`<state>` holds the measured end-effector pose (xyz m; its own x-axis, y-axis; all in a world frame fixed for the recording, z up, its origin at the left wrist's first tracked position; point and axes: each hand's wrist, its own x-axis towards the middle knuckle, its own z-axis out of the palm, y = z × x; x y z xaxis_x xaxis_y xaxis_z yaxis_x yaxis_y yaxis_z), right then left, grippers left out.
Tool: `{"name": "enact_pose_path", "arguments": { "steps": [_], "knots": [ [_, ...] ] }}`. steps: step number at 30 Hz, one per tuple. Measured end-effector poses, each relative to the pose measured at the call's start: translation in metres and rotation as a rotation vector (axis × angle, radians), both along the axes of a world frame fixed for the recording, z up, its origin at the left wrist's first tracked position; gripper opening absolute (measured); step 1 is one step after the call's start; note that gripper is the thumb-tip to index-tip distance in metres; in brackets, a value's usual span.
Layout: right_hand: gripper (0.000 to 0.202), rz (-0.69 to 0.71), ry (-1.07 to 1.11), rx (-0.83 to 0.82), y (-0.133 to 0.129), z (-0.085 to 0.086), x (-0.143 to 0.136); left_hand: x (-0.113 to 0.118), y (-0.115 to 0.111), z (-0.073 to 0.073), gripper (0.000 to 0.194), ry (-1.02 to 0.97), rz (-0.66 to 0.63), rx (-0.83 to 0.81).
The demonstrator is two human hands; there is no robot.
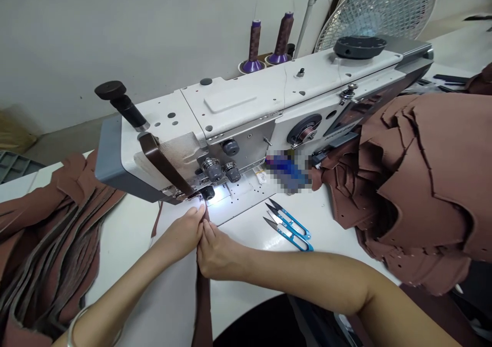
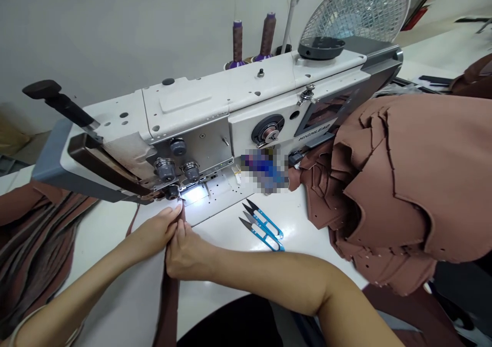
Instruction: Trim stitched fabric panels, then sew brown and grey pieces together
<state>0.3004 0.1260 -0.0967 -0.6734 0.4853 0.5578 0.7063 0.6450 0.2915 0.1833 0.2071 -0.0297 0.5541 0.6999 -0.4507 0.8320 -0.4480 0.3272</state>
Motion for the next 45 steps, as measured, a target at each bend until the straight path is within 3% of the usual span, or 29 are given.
{"name": "enact_pose_path", "arguments": {
  "steps": [9, 13, 20, 28, 37, 45],
  "knots": [
    [0.024, -0.022, 0.006, -0.021, 0.012, 0.005, 0.009, -0.004, 0.001, 0.006, 0.044, 0.04, -0.066, -0.012],
    [0.026, -0.03, -0.05, -0.056, -0.004, 0.014, 0.003, -0.013, -0.014, 0.008, 0.047, 0.036, -0.03, -0.056],
    [0.031, 0.027, -0.098, 0.007, -0.036, 0.019, -0.005, -0.008, -0.032, -0.004, 0.05, 0.058, 0.038, 0.07],
    [0.025, 0.011, 0.011, 0.02, -0.027, 0.007, 0.0, 0.0, -0.029, -0.009, 0.047, 0.121, 0.003, 0.125],
    [0.027, -0.002, -0.034, -0.076, -0.011, 0.014, 0.01, 0.011, -0.016, -0.004, 0.046, 0.281, -0.05, 0.228],
    [0.026, 0.015, -0.008, -0.04, -0.015, 0.016, 0.011, 0.003, -0.02, 0.004, 0.052, 0.277, -0.118, 0.122]
  ]
}}
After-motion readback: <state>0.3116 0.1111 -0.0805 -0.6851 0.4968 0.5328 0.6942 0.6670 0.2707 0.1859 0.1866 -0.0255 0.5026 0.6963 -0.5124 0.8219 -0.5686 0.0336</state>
